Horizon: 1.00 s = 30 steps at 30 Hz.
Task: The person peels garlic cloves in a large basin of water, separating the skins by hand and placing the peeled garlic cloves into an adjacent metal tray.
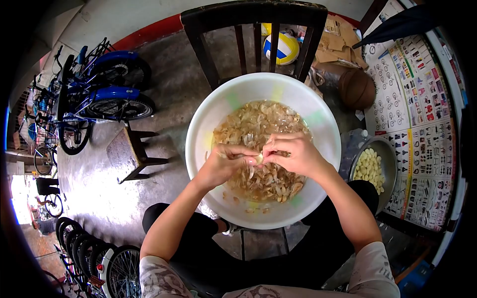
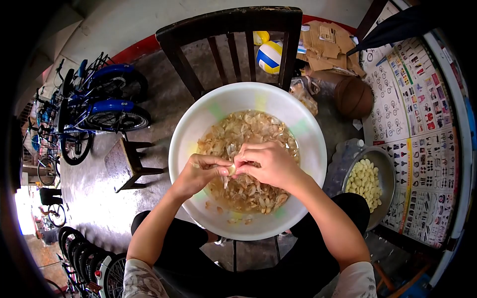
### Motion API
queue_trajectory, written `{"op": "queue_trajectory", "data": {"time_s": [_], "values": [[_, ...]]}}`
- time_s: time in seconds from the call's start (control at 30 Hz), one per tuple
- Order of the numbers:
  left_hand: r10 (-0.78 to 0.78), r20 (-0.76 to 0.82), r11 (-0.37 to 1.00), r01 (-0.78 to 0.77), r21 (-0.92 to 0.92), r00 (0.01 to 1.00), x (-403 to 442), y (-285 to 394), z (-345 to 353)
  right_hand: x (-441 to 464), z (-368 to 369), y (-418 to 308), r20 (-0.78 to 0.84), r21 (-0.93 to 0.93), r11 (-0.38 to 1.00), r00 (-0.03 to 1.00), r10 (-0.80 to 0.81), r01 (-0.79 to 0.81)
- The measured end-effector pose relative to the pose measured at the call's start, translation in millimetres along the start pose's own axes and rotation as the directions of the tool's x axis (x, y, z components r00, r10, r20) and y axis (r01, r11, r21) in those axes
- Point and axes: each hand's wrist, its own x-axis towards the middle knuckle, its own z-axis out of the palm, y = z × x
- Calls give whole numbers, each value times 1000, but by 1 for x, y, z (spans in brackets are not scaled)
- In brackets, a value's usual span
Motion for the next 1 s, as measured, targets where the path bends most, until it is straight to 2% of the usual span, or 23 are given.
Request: {"op": "queue_trajectory", "data": {"time_s": [0.1, 0.23, 0.3, 0.43, 0.5, 0.53, 0.6, 0.67, 0.73, 0.77, 0.8, 0.83, 0.87, 0.9, 0.93, 1.0], "values": [[12, 2, 999, -12, 31, 1000, -1, -2, 0, -3, 1, 2, 58, -75, 997, 998, -21, 25], [-6, -3, 1000, 6, -21, 1000, -1, -2, 1, -4, 4, 0, 42, -134, 989, 998, -52, 57], [57, -90, 998, -57, 5, 994, 0, -6, 4, -4, 7, -1, 37, -179, 982, 998, -53, 59], [46, -97, 999, -44, 22, 994, 1, -9, 3, -2, 11, -7, -26, -222, 973, 997, -75, 68], [-97, -171, 995, 99, 3, 981, 1, -10, 2, -2, 11, -11, -31, -240, 968, 996, -78, 69], [-97, -172, 995, 99, 3, 980, 1, -9, 2, -2, 11, -13, -9, -228, 971, 997, -74, 70], [-119, -252, 961, 46, -274, 960, 2, -4, 4, -3, 11, -14, 13, -216, 974, 997, -70, 72], [-85, -255, 944, -4, -330, 963, 2, -2, 7, -5, 11, -13, 62, -209, 977, 998, -31, 43], [-89, -246, 905, -24, -425, 965, 2, -7, 7, -5, 11, -12, 33, -169, 985, 999, -12, 18], [-91, -245, 904, -23, -426, 965, 1, -9, 5, -4, 10, -11, 2, -132, 991, 1000, 6, -6], [-95, -209, 950, 26, -311, 973, 0, -11, 1, -1, 9, -10, 3, -131, 991, 1000, 9, -8], [-102, -171, 980, 69, -188, 980, 0, -12, 0, 2, 7, -9, -76, -57, 998, 997, 3, -7], [-103, -169, 980, 70, -188, 980, -1, -10, 1, 3, 7, -9, -155, 17, 1000, 988, 2, 0], [-83, -163, 982, 53, -183, 983, -2, -7, 4, 4, 6, -12, -163, 43, 998, 985, 58, -51], [-64, -157, 983, 36, -178, 985, -3, -6, 6, 4, 6, -12, -165, 43, 998, 984, 60, -54], [-27, -146, 991, 7, -133, 989, -3, -8, 8, 6, 8, -11, -174, -63, 997, 984, -49, 39]]}}
